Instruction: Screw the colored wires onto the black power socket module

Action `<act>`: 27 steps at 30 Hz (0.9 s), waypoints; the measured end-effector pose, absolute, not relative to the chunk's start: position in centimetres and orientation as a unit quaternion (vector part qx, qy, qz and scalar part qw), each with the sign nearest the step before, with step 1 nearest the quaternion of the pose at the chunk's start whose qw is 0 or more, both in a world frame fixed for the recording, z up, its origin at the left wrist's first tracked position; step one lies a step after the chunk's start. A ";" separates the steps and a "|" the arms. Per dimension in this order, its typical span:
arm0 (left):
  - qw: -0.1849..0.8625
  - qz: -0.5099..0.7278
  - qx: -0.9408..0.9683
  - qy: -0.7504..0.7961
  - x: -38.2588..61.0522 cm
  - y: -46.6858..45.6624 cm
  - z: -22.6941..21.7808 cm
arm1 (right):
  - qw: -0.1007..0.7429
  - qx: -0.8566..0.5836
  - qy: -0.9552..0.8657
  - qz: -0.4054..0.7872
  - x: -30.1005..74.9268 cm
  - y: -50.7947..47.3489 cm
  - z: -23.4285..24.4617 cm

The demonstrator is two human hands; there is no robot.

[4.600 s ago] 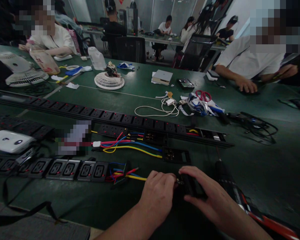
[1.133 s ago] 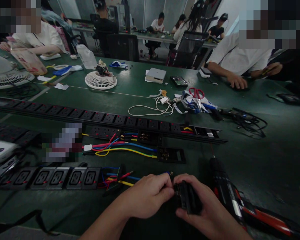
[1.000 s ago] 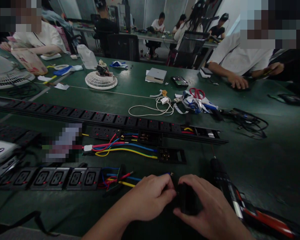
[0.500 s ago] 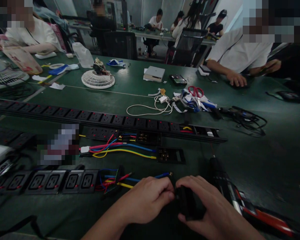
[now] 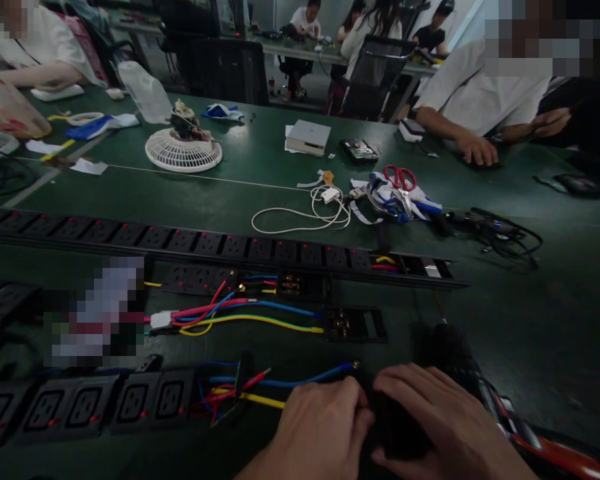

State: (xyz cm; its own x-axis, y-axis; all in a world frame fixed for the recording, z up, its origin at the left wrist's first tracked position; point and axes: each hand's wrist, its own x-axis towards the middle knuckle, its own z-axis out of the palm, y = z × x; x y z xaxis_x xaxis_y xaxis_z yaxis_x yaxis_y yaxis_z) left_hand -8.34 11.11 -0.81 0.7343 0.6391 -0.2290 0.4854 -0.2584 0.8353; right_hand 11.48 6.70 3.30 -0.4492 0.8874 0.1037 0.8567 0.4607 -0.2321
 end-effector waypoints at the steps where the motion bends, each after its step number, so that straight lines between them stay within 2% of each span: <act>1: 0.491 0.070 0.793 0.354 -8.2 11.1 -1.0 | 0.091 -0.515 -0.850 0.059 11.3 6.8 3.7; 6: 0.458 0.073 0.821 0.333 -8.1 11.1 -2.1 | 0.042 -0.526 -0.843 0.100 11.3 6.9 4.1; 14: 0.351 0.253 0.848 0.307 -8.4 10.2 -3.8 | 0.159 -0.538 -0.774 0.292 12.2 6.5 2.7; 17: 0.325 0.300 0.844 0.303 -8.5 10.2 -3.9 | 0.172 -0.543 -0.752 0.332 12.4 6.3 2.4; 23: 0.298 0.303 0.849 0.314 -8.2 10.0 -4.3 | 0.133 -0.559 -0.740 0.350 12.3 6.7 3.3; 27: 0.273 0.302 0.860 0.309 -8.1 10.1 -4.3 | 0.150 -0.552 -0.788 0.228 12.2 6.8 3.5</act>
State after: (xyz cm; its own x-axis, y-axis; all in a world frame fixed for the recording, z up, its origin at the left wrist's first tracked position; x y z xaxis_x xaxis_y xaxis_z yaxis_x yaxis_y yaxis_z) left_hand -8.08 10.12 -4.28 0.6269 0.6955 0.3511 0.3653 -0.6604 0.6560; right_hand 12.24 6.83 3.52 -0.3451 0.9384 -0.0164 0.8018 0.2857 -0.5249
